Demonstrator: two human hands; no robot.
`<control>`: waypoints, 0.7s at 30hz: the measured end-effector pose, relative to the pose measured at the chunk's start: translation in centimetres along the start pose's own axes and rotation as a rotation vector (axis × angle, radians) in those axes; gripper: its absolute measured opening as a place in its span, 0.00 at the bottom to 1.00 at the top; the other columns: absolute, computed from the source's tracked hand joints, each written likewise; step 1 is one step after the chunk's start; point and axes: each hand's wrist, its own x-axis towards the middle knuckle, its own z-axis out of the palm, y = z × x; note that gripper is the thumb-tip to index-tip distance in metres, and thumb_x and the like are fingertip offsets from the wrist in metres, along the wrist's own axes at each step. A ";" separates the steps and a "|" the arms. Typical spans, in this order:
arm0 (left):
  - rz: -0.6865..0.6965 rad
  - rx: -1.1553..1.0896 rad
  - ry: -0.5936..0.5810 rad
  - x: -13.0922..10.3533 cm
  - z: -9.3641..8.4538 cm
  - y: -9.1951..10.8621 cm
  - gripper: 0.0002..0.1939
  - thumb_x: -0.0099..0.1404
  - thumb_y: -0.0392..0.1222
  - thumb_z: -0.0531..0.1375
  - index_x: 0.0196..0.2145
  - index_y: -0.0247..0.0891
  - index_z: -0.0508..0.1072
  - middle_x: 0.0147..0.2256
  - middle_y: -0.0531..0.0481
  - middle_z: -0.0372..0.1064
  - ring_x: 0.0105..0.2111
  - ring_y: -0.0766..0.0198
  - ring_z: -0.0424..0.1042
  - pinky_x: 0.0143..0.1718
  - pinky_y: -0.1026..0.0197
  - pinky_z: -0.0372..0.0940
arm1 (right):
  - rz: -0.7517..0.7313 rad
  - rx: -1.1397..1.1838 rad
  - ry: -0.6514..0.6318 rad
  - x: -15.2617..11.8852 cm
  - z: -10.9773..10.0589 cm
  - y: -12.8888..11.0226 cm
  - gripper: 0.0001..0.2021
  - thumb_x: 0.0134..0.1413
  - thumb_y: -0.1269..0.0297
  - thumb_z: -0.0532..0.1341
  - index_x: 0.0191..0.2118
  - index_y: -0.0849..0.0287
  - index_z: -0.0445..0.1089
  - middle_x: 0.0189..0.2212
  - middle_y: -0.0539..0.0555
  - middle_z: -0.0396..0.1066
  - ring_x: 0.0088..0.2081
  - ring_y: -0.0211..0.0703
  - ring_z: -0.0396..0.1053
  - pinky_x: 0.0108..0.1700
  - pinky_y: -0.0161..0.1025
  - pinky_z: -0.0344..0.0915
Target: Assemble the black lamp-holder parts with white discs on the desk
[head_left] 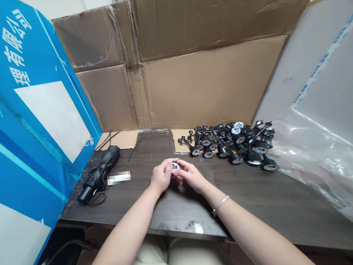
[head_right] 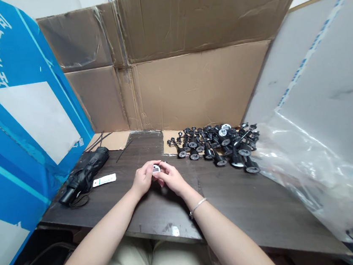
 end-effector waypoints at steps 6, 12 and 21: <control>0.045 -0.011 0.035 0.2 0.3 0.3 0.17 0.65 0.44 0.44 0.40 0.38 0.70 0.39 0.49 0.72 0.38 0.65 0.70 0.41 0.65 0.63 | -0.068 -0.020 0.053 0.0 0.0 0.4 0.16 0.41 0.62 0.60 0.39 0.61 0.64 0.16 0.42 0.58 0.16 0.29 0.53 0.17 0.30 0.52; 0.053 -0.015 0.044 0.1 0.4 0.2 0.16 0.65 0.45 0.45 0.40 0.38 0.70 0.37 0.49 0.72 0.36 0.66 0.71 0.39 0.65 0.64 | -0.102 -0.062 0.063 -0.1 0.1 0.4 0.15 0.41 0.62 0.60 0.38 0.61 0.65 0.15 0.43 0.58 0.16 0.30 0.54 0.17 0.31 0.54; -0.019 -0.096 0.039 0.3 0.6 0.0 0.18 0.65 0.48 0.45 0.40 0.37 0.70 0.34 0.49 0.71 0.32 0.66 0.70 0.34 0.66 0.65 | -0.114 -0.088 0.076 -0.1 0.1 0.0 0.17 0.41 0.59 0.61 0.38 0.61 0.64 0.18 0.45 0.61 0.16 0.31 0.57 0.17 0.32 0.58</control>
